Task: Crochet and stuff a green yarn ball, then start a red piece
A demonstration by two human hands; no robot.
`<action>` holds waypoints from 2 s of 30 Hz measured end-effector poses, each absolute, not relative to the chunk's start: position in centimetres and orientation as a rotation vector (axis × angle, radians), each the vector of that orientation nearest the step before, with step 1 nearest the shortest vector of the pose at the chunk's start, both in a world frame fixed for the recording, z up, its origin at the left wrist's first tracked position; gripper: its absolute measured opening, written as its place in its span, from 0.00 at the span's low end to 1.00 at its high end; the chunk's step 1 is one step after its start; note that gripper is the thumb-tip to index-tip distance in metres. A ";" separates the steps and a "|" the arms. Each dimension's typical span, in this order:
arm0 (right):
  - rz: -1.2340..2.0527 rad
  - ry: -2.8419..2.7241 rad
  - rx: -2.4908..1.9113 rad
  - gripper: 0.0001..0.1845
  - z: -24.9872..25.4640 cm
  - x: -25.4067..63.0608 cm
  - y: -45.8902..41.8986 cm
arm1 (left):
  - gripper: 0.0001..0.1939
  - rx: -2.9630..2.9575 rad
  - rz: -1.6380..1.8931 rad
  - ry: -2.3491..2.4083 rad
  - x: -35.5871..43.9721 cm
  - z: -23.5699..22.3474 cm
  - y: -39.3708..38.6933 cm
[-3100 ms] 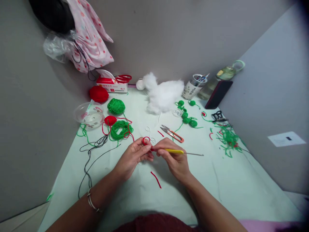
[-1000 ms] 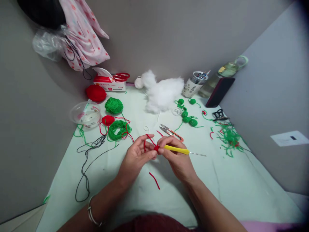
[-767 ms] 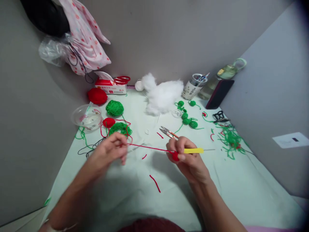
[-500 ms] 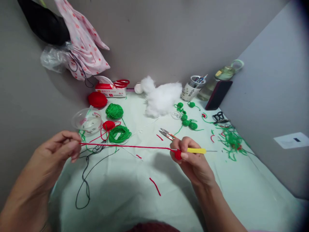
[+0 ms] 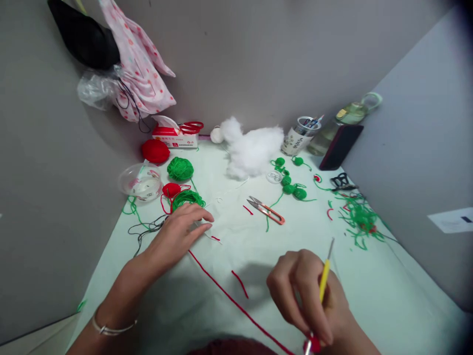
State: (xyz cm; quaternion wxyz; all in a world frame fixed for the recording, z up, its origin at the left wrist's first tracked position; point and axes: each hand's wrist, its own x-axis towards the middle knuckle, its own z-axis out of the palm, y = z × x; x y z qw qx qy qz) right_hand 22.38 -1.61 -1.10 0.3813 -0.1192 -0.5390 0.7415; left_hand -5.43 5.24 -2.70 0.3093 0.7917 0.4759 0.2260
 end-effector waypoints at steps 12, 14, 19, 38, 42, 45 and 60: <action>1.862 -1.508 -0.247 0.28 -0.3 21.6 -1.0 | 0.10 2.175 0.389 0.782 -0.2 -3.4 0.0; 1.879 -1.521 -0.260 0.28 -0.2 21.7 -1.0 | 0.09 2.088 0.431 0.739 -0.2 -2.9 0.0; 1.963 -1.470 -0.194 0.24 -0.9 21.6 -0.8 | 0.07 2.178 0.333 1.307 -3.2 -2.3 3.9; 1.694 -1.224 -0.412 0.08 -3.2 21.1 0.8 | 0.13 1.283 0.876 0.991 -1.6 -1.1 6.0; 1.573 -1.292 -0.509 0.06 -2.9 20.6 1.1 | 0.14 1.233 0.920 0.889 0.2 -0.2 4.5; 1.560 -1.283 -0.507 0.06 -2.8 19.9 0.9 | 0.15 1.252 0.920 0.883 1.0 0.3 4.2; 1.760 -1.169 -0.327 0.06 -3.4 20.7 -0.5 | 0.06 1.886 1.447 1.620 -3.9 0.1 13.6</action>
